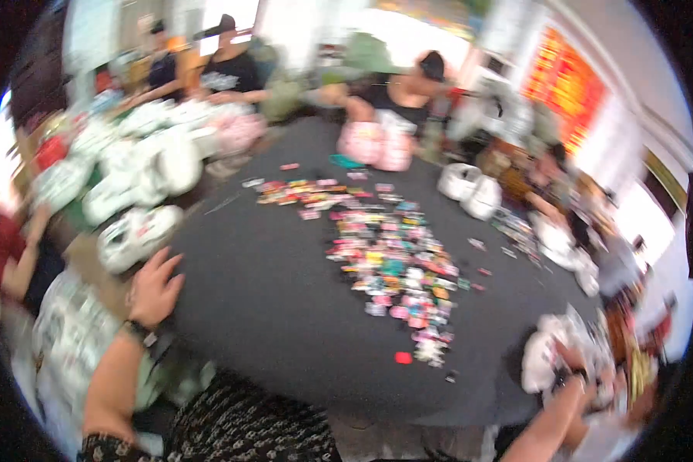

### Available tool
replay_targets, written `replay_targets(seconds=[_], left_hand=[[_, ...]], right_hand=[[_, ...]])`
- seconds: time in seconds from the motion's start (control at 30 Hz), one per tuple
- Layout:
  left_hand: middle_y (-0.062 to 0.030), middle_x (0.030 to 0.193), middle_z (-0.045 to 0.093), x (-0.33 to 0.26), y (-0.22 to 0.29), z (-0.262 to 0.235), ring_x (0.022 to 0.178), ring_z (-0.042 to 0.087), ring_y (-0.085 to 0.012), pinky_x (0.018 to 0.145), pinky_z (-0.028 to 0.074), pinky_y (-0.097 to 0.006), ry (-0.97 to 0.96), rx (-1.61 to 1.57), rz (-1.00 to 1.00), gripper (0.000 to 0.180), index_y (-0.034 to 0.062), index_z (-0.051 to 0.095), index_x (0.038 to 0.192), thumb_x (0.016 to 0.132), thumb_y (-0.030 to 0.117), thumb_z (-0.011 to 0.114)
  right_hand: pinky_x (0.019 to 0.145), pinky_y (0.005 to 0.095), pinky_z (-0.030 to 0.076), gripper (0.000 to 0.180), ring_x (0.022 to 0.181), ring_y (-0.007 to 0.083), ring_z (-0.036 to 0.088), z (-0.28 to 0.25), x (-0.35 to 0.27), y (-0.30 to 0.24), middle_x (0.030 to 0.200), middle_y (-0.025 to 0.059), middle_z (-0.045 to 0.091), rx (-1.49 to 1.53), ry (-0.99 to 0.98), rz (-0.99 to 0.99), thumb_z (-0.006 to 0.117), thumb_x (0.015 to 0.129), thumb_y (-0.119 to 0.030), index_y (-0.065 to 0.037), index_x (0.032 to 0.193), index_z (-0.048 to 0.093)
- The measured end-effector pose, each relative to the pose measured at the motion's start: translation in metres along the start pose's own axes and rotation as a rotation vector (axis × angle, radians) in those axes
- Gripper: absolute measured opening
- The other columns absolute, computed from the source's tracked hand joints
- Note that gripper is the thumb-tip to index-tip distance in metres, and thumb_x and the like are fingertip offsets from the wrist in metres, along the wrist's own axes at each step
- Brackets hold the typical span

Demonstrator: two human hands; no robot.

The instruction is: Decorating white clogs with colorful charms in a workshop setting.

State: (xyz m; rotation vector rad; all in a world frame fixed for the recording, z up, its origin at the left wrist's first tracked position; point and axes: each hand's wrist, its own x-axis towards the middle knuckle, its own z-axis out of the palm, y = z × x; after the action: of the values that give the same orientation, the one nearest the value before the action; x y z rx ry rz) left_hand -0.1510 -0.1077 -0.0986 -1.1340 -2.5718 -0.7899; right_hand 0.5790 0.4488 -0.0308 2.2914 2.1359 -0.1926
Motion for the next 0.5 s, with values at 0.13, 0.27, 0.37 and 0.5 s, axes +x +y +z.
replay_targets(seconds=[0.13, 0.27, 0.37, 0.5], left_hand=[[-0.0237, 0.134, 0.055, 0.010, -0.015, 0.026, 0.125, 0.052, -0.0373, 0.105, 0.042, -0.046, 0.104, -0.013, 0.126, 0.041, 0.0086, 0.065, 0.121, 0.086, 0.030, 0.063], [-0.0226, 0.138, 0.052, 0.003, -0.022, 0.034, 0.127, 0.050, -0.0373, 0.107, 0.039, -0.046, 0.132, 0.025, 0.095, 0.044, 0.0106, 0.064, 0.124, 0.088, 0.034, 0.060], [-0.0222, 0.138, 0.053, -0.003, -0.024, 0.036, 0.130, 0.048, -0.0358, 0.107, 0.038, -0.047, 0.148, 0.012, 0.047, 0.043, 0.0129, 0.064, 0.124, 0.086, 0.034, 0.060], [-0.0230, 0.141, 0.050, -0.006, -0.024, 0.030, 0.131, 0.047, -0.0377, 0.109, 0.034, -0.049, 0.141, -0.036, 0.007, 0.042, 0.0130, 0.064, 0.125, 0.088, 0.033, 0.059]], right_hand=[[0.088, 0.0471, 0.044, 0.067, 0.101, 0.0367, 0.060, 0.037, 0.012, -0.139, 0.106, 0.0211, 0.066, -0.089, -0.041, -0.426, 0.069, 0.074, -0.062, -0.003, 0.106, 0.070], [0.091, 0.0470, 0.044, 0.059, 0.105, 0.0370, 0.059, 0.037, -0.012, -0.239, 0.111, 0.0206, 0.065, -0.111, -0.017, -0.755, 0.070, 0.076, -0.051, -0.003, 0.109, 0.069], [0.093, 0.0468, 0.043, 0.054, 0.108, 0.0372, 0.057, 0.007, -0.041, -0.251, 0.114, 0.0201, 0.064, -0.110, 0.046, -0.866, 0.071, 0.076, -0.044, -0.003, 0.111, 0.068], [0.096, 0.0466, 0.043, 0.048, 0.111, 0.0375, 0.056, -0.041, -0.087, -0.234, 0.118, 0.0196, 0.063, -0.101, 0.156, -0.937, 0.072, 0.078, -0.034, -0.002, 0.114, 0.067]])
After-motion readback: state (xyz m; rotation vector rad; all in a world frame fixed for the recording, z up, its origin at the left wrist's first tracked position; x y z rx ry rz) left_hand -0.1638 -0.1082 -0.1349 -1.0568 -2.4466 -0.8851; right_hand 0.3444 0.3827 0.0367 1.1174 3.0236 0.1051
